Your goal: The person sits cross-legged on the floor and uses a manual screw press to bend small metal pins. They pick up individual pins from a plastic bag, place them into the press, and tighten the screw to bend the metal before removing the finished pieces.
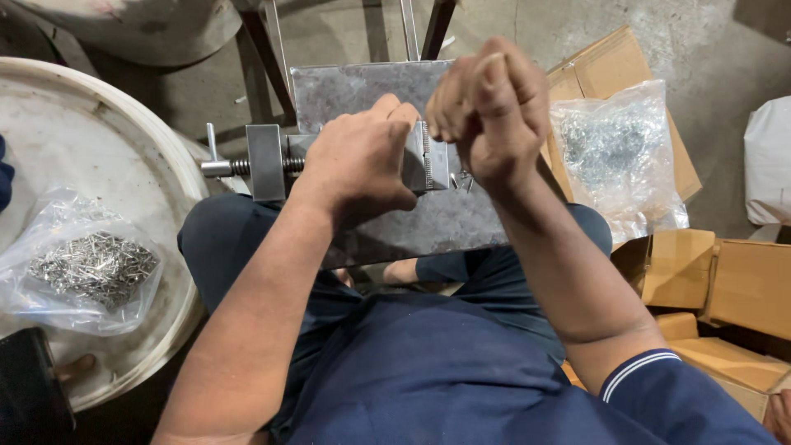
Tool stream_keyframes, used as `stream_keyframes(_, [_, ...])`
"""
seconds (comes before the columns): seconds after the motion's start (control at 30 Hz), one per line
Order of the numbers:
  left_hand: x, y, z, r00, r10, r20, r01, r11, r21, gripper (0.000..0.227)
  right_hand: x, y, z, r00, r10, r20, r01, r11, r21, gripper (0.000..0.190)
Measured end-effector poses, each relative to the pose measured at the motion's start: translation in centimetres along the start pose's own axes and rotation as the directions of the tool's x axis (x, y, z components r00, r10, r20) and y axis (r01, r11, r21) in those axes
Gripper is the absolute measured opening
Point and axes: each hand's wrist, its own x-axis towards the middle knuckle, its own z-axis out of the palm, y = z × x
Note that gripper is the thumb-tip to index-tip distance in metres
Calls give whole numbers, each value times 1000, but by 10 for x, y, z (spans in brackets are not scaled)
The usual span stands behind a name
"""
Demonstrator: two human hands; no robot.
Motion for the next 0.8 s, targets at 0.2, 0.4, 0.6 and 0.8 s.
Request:
stream_keyframes(0.2, [2, 1, 0, 1000, 13, 7, -13, 1000, 18, 73, -4, -13, 3, 997, 74, 29, -75, 995, 65, 40])
stream_keyframes(0.4, [5, 2, -1, 1000, -8, 14, 8, 999, 44, 69, -9, -12, 3, 993, 119, 5, -119, 993, 12, 32])
stream_keyframes(0.6, [5, 3, 1, 998, 60, -30, -59, 998, 26, 71, -15, -14, 3, 983, 181, -19, -182, 978, -103, 33])
stream_keyframes(0.8, [-2, -5, 7, 998, 54, -43, -53, 998, 14, 66, -23, -22, 14, 986, 154, 66, -150, 987, -51, 34])
